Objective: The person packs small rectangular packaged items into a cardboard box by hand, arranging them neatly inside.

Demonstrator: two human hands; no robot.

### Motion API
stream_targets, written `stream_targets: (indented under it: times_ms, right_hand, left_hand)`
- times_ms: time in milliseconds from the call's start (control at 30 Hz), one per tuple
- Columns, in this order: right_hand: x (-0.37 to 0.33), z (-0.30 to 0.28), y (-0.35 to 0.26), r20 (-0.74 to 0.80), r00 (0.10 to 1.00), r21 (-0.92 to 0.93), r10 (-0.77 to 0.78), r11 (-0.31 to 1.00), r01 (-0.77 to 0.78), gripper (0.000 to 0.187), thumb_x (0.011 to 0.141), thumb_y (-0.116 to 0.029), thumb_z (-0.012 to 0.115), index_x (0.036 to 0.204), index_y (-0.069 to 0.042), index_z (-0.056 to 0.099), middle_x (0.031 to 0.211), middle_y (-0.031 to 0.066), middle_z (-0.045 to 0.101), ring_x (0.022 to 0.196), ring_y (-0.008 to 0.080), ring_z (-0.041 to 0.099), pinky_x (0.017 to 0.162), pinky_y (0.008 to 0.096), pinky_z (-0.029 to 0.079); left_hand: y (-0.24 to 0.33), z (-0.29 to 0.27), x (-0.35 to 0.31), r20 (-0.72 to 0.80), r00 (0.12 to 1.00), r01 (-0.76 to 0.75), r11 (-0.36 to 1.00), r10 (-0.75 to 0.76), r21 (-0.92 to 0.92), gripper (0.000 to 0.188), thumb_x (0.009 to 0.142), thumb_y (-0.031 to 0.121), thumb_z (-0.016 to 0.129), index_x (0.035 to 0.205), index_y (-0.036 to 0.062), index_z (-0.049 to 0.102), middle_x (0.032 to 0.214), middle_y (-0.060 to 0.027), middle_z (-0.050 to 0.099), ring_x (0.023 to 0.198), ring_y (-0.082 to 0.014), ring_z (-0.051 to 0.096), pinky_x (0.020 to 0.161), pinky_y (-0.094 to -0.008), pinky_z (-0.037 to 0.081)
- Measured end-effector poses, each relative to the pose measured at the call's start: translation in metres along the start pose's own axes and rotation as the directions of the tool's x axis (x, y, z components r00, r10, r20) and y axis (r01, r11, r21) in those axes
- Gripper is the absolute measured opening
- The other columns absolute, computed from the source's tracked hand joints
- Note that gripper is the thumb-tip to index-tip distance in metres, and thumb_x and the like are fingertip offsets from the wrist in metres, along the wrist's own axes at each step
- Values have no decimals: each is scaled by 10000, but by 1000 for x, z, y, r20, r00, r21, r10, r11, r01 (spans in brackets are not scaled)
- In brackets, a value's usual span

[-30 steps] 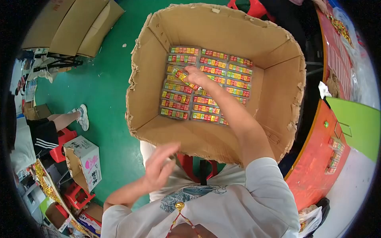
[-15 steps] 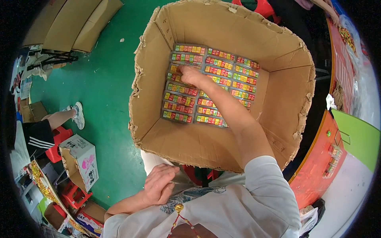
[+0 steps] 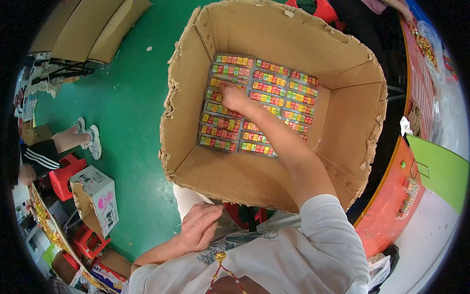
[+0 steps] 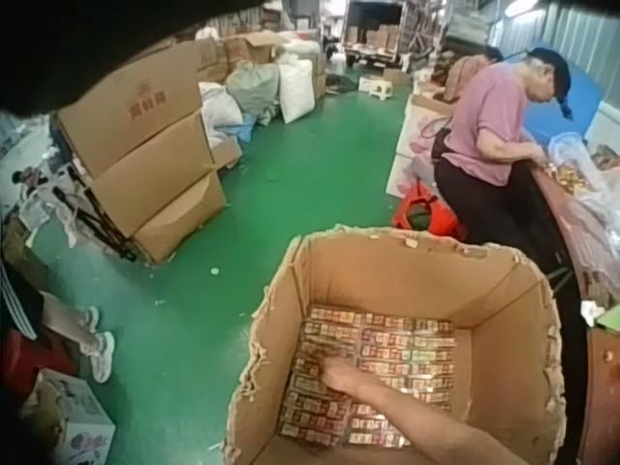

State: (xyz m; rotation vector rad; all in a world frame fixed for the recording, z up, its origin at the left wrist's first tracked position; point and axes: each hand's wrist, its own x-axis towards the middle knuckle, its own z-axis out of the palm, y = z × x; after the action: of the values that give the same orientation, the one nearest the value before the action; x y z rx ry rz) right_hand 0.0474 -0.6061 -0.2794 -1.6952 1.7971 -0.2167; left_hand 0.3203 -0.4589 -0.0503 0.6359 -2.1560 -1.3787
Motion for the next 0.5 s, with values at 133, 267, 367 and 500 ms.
stream_targets:
  times_ms: [133,267,367,500]
  right_hand:
    - [-5,5,2,-90,995,-2,-51,999,51,481,773,-48,497,1253,-28,465,1251,257,465,1099,431,502,912,459,447]
    - [-8,10,0,-214,977,50,-20,998,31,468,763,-6,488,1231,-1,470,1166,245,494,1054,420,517,877,479,446]
    - [-17,6,-13,-266,964,-51,-27,999,13,458,769,-17,499,1226,-14,483,1158,218,499,1020,407,527,841,496,433]
    - [-20,9,-11,-292,953,-197,-81,980,24,442,784,-60,524,1224,-30,495,1174,171,505,996,358,529,825,465,403]
  left_hand:
    - [-1,2,-1,5,1000,21,1000,-21,-21,383,735,-51,599,1116,-47,562,1045,-202,615,891,-332,609,800,-414,472]
    - [-3,2,-3,48,998,29,999,-27,-28,391,763,-74,567,1151,-44,520,1060,-228,606,876,-350,610,794,-429,486]
    - [-4,3,-6,47,998,39,999,-38,-21,393,771,-70,567,1159,-41,516,1061,-226,607,882,-349,609,797,-425,486]
    - [-4,6,-7,20,999,50,998,-49,-38,378,754,-54,582,1131,-48,552,1052,-210,611,891,-342,610,782,-411,476]
